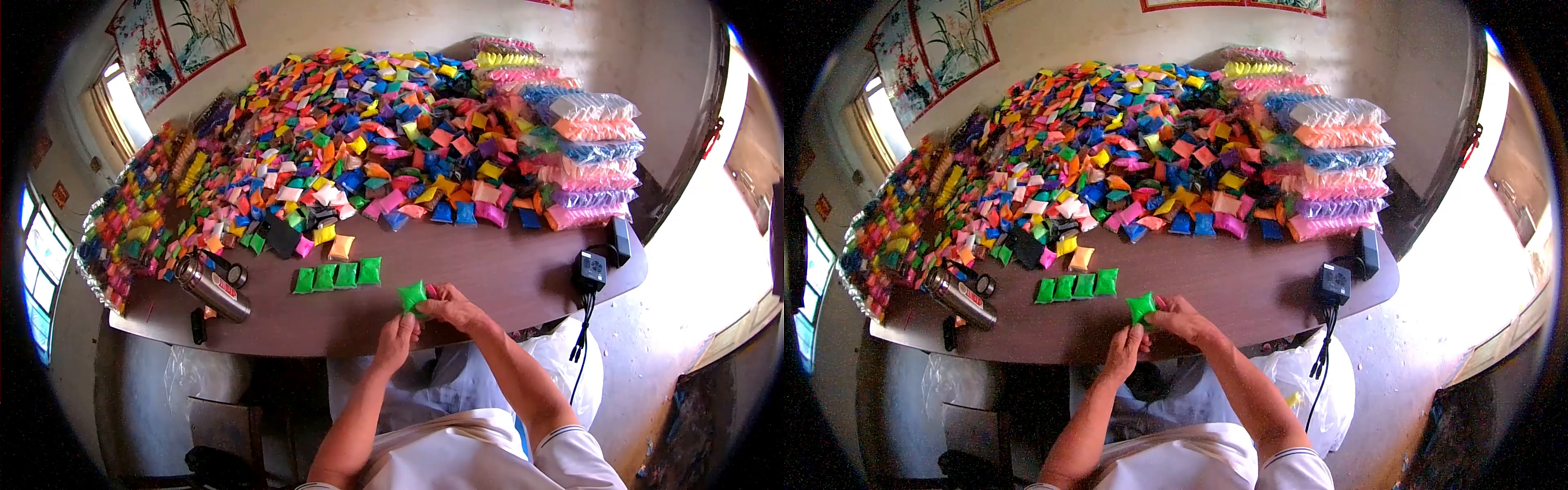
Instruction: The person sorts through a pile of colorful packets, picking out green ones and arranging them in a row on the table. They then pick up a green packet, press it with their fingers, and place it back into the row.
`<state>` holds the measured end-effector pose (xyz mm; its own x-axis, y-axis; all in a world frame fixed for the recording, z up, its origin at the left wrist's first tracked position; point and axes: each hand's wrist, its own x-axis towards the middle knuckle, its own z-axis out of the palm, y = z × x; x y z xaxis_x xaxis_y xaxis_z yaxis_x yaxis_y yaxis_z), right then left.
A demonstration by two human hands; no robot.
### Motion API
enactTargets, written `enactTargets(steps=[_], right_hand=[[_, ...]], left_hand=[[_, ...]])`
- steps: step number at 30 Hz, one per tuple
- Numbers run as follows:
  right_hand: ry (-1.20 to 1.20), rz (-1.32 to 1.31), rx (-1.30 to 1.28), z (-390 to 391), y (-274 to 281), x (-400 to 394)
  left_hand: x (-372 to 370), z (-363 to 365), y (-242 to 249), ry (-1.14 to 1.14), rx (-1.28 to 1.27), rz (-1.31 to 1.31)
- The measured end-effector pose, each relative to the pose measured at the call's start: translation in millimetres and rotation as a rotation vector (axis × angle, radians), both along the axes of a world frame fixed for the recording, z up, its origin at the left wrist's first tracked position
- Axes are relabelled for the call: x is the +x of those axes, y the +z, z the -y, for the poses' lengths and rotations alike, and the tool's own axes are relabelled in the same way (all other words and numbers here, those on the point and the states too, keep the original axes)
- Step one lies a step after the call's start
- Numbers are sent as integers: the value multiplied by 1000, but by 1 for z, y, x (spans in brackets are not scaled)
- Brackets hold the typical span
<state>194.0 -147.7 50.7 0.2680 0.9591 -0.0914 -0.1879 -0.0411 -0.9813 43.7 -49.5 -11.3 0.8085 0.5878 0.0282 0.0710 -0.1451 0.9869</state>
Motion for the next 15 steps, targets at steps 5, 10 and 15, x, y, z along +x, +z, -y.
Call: enactTargets(steps=[5, 10, 15], right_hand=[[-117, -6, -97, -9, -17, 5], [-102, 23, 19, -3, -14, 2], [-150, -16, -11, -4, 5, -8]], left_hand=[[-1, -1, 4, -7, -4, 1], [0, 3, 5, -29, 117, -35], [0, 0, 0, 3, -12, 13]])
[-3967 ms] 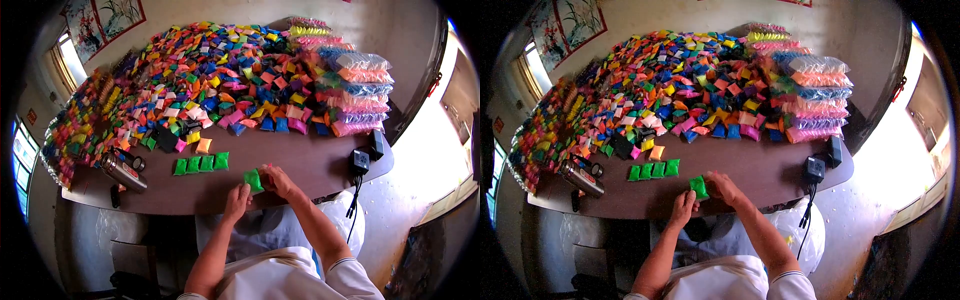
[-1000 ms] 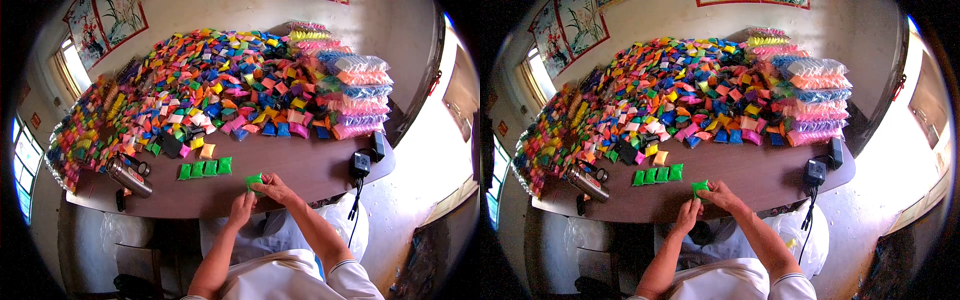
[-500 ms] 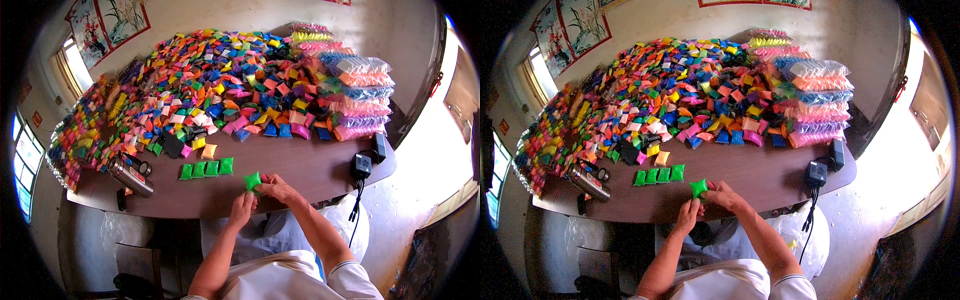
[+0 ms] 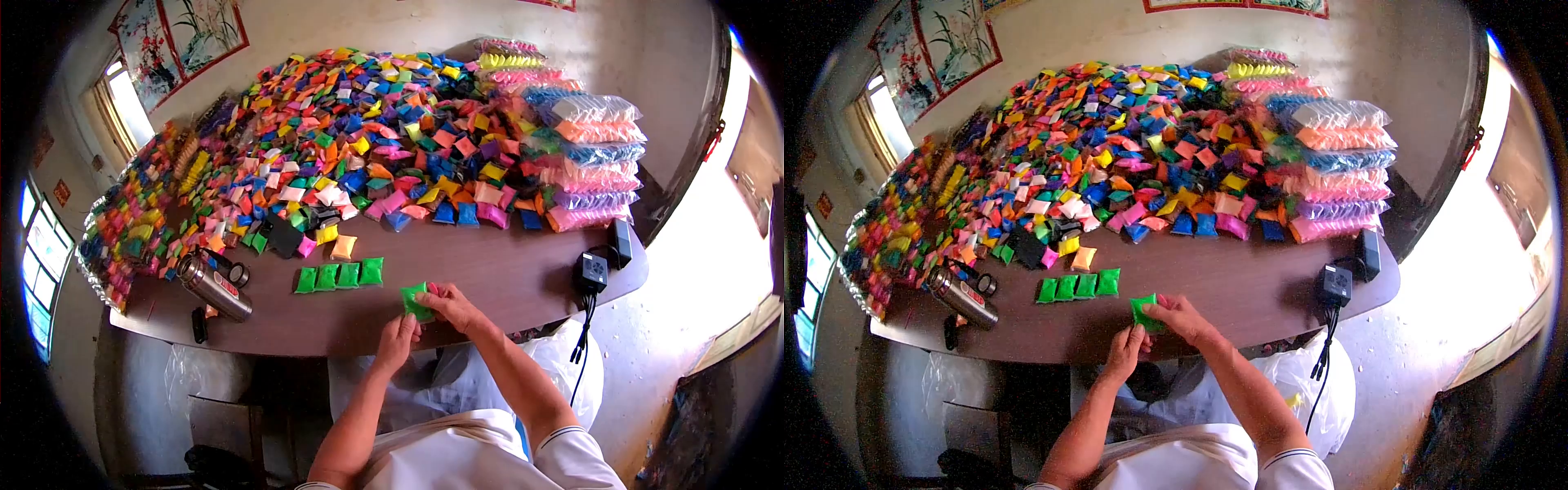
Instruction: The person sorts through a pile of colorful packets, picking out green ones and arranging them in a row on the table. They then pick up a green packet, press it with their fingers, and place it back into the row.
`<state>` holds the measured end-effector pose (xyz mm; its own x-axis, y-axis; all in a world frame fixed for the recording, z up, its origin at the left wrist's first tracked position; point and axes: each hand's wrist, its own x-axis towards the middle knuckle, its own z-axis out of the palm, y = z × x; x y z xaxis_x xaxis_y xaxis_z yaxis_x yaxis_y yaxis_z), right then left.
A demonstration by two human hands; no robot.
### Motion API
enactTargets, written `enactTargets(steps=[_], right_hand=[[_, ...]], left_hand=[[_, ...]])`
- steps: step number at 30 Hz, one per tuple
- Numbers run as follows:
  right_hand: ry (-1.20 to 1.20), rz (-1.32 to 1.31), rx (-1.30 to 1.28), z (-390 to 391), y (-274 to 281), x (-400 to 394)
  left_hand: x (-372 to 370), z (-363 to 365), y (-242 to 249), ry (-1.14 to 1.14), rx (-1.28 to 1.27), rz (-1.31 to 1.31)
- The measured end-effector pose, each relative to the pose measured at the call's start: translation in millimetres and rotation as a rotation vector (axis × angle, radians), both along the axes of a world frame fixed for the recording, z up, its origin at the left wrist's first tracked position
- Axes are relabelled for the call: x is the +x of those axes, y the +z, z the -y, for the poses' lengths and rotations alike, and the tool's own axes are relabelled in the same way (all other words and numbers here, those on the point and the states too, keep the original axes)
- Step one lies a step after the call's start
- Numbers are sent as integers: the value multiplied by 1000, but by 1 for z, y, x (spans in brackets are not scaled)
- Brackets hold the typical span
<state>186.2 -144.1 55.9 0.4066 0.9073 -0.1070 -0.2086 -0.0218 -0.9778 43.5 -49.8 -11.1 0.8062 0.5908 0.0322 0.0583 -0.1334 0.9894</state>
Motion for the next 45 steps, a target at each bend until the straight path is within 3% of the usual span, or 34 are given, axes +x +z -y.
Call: enactTargets(steps=[4, 14, 19, 22, 24, 27, 30, 35, 37, 39, 41, 44, 45], right_hand=[[68, 7, 116, -12, -39, 7], [75, 60, 64, -3, -15, 4], [143, 47, 67, -5, -27, 7], [40, 178, 18, -6, -29, 8], [-48, -44, -28, -6, -27, 8], [8, 66, 63, -9, -37, 9], [-7, -25, 137, -12, -47, 8], [35, 40, 34, -8, -38, 6], [68, 112, -12, -11, -38, 5], [-26, -92, 103, -17, -27, 1], [-118, -75, -9, -28, -18, 12], [-183, 304, -68, -54, -57, 49], [-180, 305, -71, -60, -56, 50]], left_hand=[[-2, 3, 8, -27, 87, -39], [-2, 2, 6, -18, -3, 10], [0, 1, 3, -41, 113, -66], [0, -2, -6, -30, 45, -47], [-1, -2, -2, -35, 67, -54], [-2, 0, 0, -41, 168, -66], [-2, 3, 7, -31, 213, -57], [-5, 0, 5, 7, 79, -17], [-3, 1, 5, -15, 197, -105], [-3, 1, 9, -8, 129, -45], [-4, 2, 10, -2, 60, 13], [-5, 4, 13, -30, 251, 14], [-5, 4, 15, -28, 248, 14]])
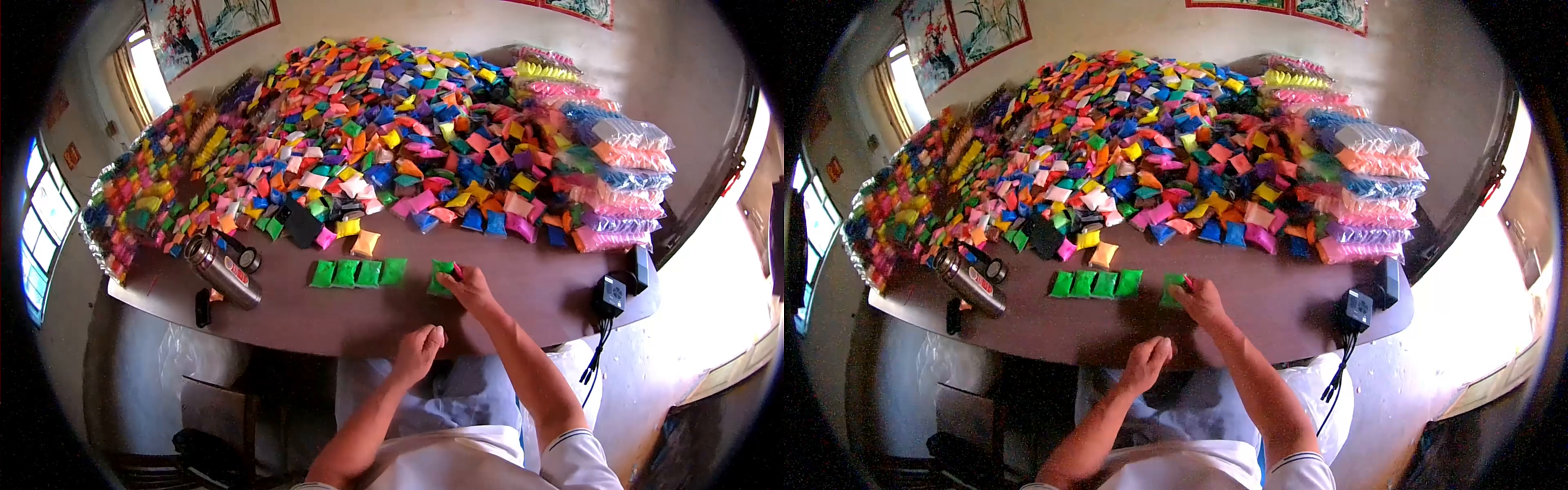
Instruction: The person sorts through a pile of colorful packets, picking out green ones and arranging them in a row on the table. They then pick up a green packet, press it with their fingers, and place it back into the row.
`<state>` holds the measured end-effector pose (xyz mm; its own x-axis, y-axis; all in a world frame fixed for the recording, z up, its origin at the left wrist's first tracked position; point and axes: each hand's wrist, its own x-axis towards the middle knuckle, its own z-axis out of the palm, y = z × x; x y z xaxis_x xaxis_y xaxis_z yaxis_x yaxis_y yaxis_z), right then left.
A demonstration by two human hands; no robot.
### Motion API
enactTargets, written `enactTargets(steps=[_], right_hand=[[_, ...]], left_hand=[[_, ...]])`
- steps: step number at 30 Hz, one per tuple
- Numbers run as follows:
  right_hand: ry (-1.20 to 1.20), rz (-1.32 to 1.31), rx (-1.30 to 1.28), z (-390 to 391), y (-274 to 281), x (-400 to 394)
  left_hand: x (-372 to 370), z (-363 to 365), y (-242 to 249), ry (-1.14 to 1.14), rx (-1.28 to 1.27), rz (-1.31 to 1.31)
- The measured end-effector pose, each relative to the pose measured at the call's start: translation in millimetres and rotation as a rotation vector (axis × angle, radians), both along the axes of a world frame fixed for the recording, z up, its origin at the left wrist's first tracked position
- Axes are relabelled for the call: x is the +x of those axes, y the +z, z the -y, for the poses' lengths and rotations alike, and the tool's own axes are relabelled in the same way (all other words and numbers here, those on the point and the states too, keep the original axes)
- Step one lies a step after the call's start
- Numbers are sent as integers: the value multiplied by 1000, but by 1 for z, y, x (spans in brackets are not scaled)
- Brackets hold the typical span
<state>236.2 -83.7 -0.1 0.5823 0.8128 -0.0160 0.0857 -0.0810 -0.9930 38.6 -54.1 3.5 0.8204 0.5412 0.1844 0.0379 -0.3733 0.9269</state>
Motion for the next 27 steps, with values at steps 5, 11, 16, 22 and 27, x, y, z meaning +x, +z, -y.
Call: enactTargets(steps=[5, 11, 16, 22, 27], right_hand=[[-83, 448, -250, -42, 0, 2], [-112, 565, -263, -58, 13, -4], [-48, 722, -270, -52, 24, -7], [72, 691, -177, -58, 13, -4], [7, 740, -168, -60, 17, -12]], left_hand=[[-1, -3, 2, -26, 13, 4], [-3, -8, 10, -73, -47, -66], [4, -22, 7, -161, -75, -156], [27, -52, 32, -409, -508, -397], [63, -55, 20, -681, -206, -555]])
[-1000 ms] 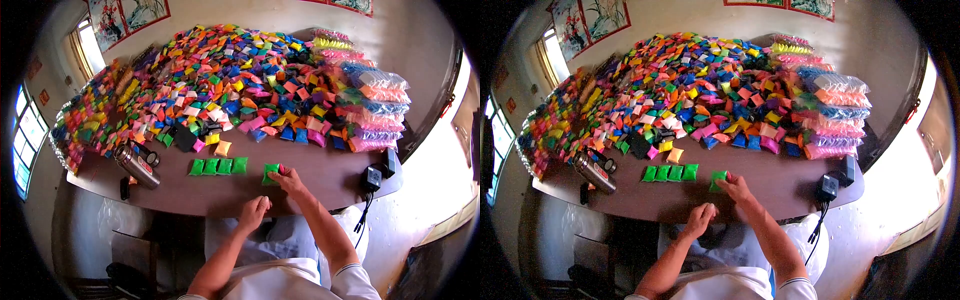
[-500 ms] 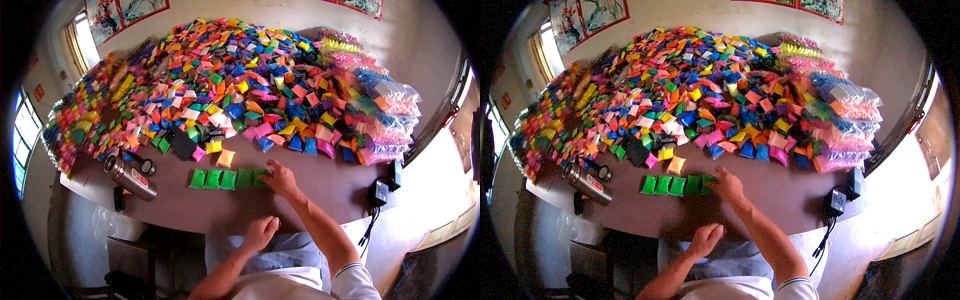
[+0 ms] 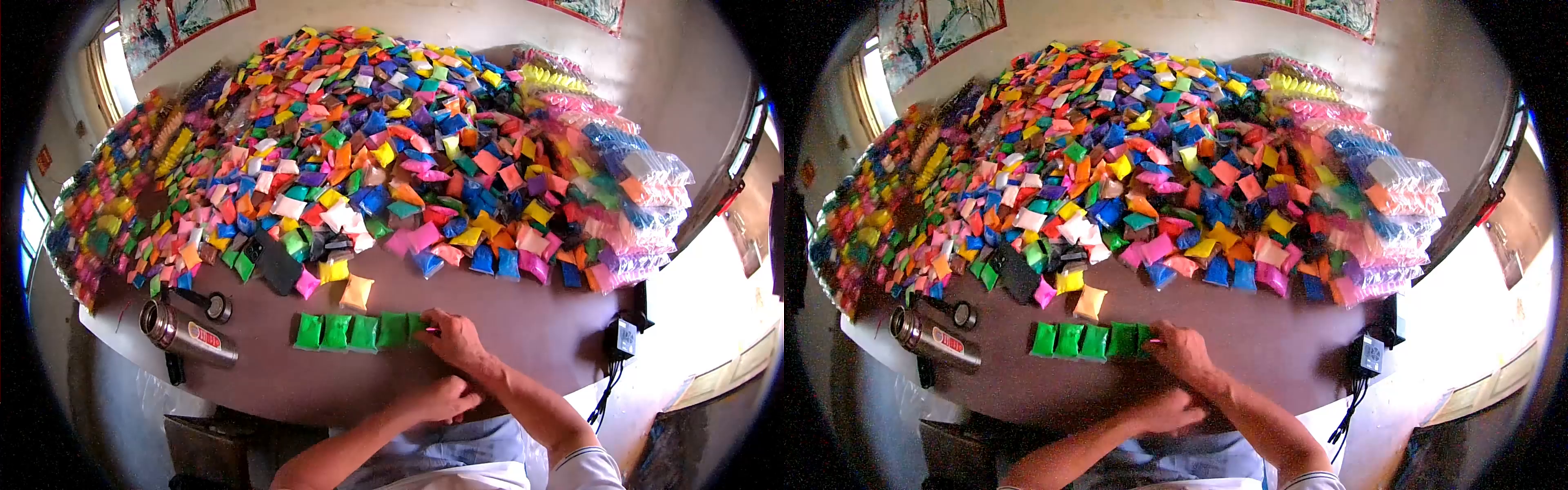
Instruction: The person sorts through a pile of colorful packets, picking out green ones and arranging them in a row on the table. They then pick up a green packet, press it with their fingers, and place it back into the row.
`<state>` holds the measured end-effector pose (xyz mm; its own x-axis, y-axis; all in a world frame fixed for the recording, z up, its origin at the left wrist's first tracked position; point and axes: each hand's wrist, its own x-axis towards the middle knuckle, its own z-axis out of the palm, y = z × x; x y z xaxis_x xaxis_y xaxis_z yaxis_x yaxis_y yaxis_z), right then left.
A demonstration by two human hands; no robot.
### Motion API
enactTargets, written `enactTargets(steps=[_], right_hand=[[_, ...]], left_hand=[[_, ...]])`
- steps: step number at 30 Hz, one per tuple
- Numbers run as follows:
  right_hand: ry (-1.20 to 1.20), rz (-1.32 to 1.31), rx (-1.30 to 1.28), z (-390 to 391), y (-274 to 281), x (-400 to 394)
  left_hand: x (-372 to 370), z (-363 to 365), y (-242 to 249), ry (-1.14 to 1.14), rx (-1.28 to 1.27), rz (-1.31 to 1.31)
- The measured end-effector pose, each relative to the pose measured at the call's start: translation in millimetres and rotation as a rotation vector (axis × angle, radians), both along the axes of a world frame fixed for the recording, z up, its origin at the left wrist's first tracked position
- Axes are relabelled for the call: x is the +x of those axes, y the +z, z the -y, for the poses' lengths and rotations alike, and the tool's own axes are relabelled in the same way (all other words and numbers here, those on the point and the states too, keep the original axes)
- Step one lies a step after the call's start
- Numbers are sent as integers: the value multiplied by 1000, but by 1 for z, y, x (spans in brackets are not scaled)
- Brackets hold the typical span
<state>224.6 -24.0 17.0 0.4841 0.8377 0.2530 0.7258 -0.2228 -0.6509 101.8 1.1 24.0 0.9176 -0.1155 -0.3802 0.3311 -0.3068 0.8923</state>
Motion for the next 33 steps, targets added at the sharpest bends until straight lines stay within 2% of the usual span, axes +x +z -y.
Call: enactTargets(steps=[1, 3, 4, 5, 6, 7, 8, 9, 10, 11, 12, 13, 15, 16, 17, 18, 19, 20, 21, 23, 24, 26, 27, 28, 29, 31, 33], right_hand=[[6, -48, 2, 0, 4, 0], [5, -94, 5, -3, 5, 8], [35, -180, 8, -4, 6, 15], [65, -266, 11, -7, 6, 21], [61, -264, 10, -13, 7, 27], [65, -153, 62, -20, 10, 32], [67, -44, 115, -27, 14, 38], [64, -44, 112, -39, 20, 44], [63, 93, 108, -55, 28, 49], [61, 231, 101, -71, 34, 53], [61, 233, 96, -87, 35, 57], [75, 255, 126, -105, 33, 59], [93, 281, 157, -137, 28, 67], [115, 328, 161, -152, 24, 71], [139, 374, 165, -167, 19, 74], [89, 421, 39, -182, 16, 74], [89, 422, 40, -192, 14, 76], [63, 469, -33, -199, 14, 76], [36, 516, -107, -205, 13, 77], [19, 511, -94, -211, 13, 78], [3, 507, -82, -213, 14, 78], [4, 492, -49, -213, 14, 81], [8, 479, -14, -212, 12, 84], [2, 481, -15, -211, 8, 87], [-24, 545, 37, -208, 8, 86], [-56, 608, 86, -191, 7, 86], [15, -508, 152, -142, 49, 77]], left_hand=[[9, 3, -6, -114, 84, 60], [24, 10, -20, -124, 78, 150], [30, 17, -46, -148, -20, 273], [34, 14, -44, -171, -119, 395], [38, 9, -42, -251, -174, 250], [38, 4, -40, -251, -177, 251], [35, -4, -32, -236, -434, 167], [35, -10, -29, -219, -691, 79], [35, -13, -32, -224, -697, 78], [35, -16, -35, -176, -817, 69], [34, -17, -39, -124, -935, 61], [34, -15, -45, -125, -938, 62], [39, -1, -63, -225, -817, 237], [41, 10, -87, -274, -627, 439], [42, 6, -84, -272, -627, 441], [41, 2, -72, -324, -645, 274], [40, -2, -59, -374, -659, 108], [37, -11, -23, -302, -466, 42], [36, -8, -34, -302, -466, 39], [35, 3, -56, -273, -655, 273], [32, 7, -58, -274, -654, 271], [26, 18, -56, 53, -697, 471], [28, 22, -71, 46, -697, 469], [33, 25, -98, -42, -492, 453], [37, 24, -102, -127, -286, 433], [36, 17, -110, -191, -342, 455], [35, -2, -88, -253, -399, 481]])
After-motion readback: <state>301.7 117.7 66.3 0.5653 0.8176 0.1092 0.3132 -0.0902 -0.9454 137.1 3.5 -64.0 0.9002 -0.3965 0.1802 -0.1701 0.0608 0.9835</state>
